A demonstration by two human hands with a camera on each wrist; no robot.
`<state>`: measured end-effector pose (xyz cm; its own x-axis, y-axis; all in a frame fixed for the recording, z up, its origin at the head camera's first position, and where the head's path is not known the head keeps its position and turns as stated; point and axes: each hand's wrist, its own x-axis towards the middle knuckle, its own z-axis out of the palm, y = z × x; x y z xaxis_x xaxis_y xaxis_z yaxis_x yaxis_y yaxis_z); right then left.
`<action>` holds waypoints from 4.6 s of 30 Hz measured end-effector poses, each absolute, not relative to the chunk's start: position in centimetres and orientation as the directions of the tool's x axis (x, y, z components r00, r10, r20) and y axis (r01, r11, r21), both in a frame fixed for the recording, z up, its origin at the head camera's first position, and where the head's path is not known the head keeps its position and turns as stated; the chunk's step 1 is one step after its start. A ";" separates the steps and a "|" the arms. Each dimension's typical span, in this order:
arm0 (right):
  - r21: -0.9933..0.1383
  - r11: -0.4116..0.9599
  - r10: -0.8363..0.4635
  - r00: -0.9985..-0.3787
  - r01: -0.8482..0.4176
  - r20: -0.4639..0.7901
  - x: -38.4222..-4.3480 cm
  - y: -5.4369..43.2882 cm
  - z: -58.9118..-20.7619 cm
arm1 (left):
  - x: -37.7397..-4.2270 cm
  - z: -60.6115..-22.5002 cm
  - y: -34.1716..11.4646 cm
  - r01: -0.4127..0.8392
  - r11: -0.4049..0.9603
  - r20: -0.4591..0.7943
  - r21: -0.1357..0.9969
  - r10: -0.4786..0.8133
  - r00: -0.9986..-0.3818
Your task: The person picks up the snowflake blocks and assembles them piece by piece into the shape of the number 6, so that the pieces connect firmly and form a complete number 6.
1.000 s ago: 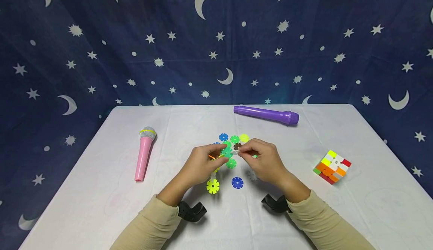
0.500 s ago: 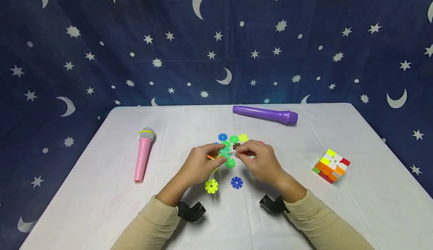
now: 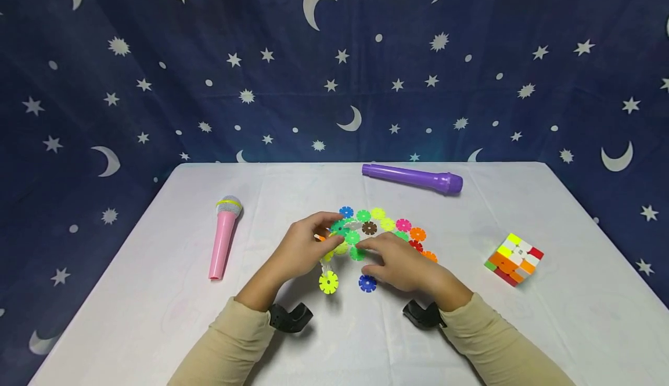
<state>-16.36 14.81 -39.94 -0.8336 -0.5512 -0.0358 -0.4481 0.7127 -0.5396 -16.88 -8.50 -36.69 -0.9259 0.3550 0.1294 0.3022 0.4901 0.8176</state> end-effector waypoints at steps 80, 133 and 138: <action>-0.961 0.152 -0.327 -0.929 -0.232 0.173 -16.3 15.4 -37.8 | -16.6 -36.8 -8.3 0.491 0.335 0.257 0.804 0.549 -0.795; -0.579 0.722 -0.519 -0.850 -0.379 -0.092 -17.6 17.5 -39.3 | -16.8 -37.0 -8.5 0.273 0.488 0.018 0.829 0.466 -0.885; -0.640 0.682 -0.480 -0.877 -0.353 -0.029 -17.6 17.4 -39.2 | -16.6 -36.9 -8.5 0.275 0.485 0.000 0.830 0.494 -0.869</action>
